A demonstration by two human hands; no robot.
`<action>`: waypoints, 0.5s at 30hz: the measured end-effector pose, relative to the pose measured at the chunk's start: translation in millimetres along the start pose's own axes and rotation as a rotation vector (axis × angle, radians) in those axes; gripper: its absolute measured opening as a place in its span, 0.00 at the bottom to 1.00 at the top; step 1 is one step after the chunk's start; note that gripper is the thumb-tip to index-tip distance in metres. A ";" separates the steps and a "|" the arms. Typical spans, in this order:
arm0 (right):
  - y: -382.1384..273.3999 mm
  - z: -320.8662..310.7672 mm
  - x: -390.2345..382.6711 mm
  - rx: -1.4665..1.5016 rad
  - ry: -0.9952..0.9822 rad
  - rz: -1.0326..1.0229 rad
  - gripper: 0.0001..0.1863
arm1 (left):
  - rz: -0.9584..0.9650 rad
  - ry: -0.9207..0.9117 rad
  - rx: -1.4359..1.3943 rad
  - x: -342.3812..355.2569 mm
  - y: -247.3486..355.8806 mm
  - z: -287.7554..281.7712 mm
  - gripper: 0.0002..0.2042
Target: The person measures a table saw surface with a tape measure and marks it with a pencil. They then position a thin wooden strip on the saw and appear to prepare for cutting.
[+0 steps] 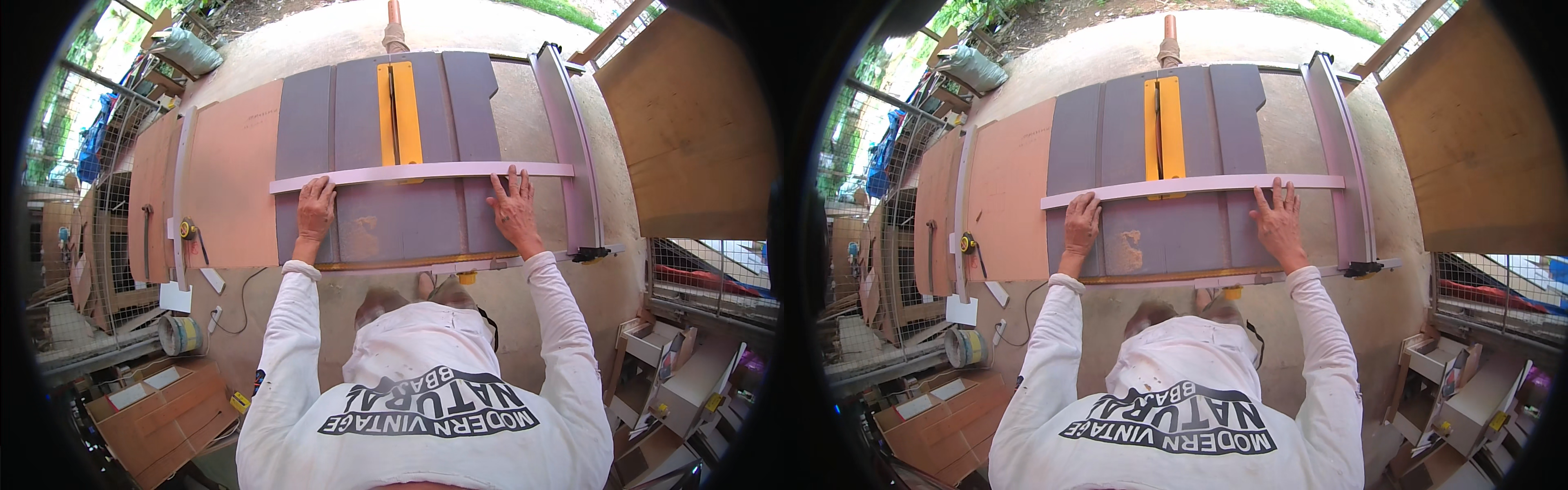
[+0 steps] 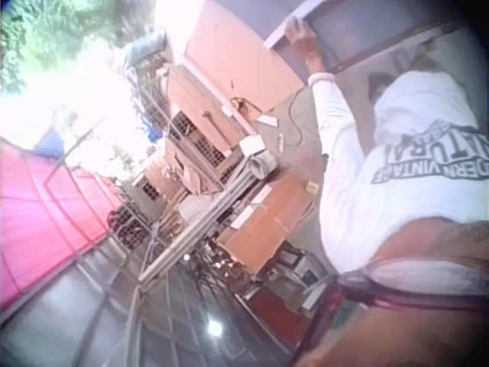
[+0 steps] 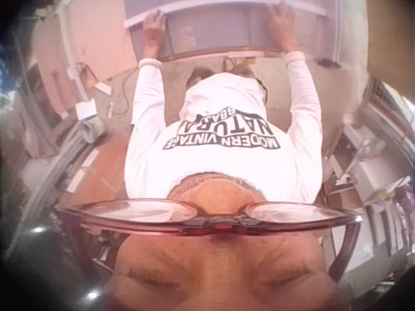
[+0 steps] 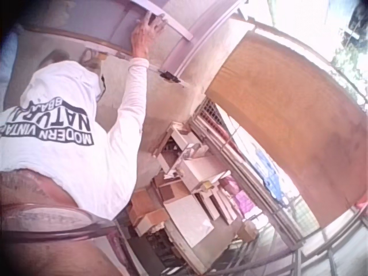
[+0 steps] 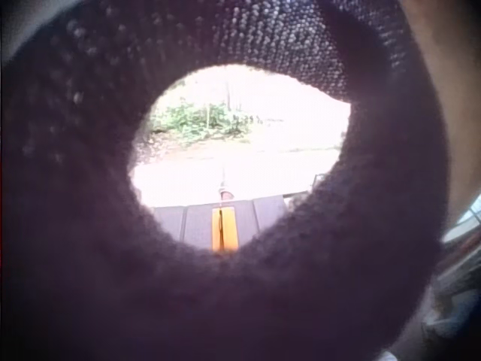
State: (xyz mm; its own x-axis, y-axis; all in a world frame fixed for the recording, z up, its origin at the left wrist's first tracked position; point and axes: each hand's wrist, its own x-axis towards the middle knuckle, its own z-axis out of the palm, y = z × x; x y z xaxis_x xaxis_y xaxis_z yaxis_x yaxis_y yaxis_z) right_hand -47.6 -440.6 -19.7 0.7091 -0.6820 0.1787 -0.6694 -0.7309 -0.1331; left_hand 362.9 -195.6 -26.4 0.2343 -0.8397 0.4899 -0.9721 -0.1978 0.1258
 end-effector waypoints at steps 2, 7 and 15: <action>-2.6 0.4 2.1 -0.018 -0.039 0.048 0.31 | 0.027 0.006 0.036 1.2 4.7 2.0 0.11; -7.2 4.5 15.8 0.043 0.060 0.060 0.29 | -0.035 -0.024 0.021 -8.6 -9.6 14.2 0.10; 26.9 28.6 45.3 0.268 0.259 -0.106 0.19 | 0.040 -0.062 -0.096 21.3 -18.0 8.3 0.07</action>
State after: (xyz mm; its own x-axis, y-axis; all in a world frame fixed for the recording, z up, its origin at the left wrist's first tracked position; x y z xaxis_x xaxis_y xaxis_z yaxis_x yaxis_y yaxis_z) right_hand -27.2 -491.9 -43.1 0.6693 -0.5983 0.4406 -0.4893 -0.8011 -0.3446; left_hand 385.3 -214.1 -25.3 0.1910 -0.8761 0.4427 -0.9748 -0.1163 0.1904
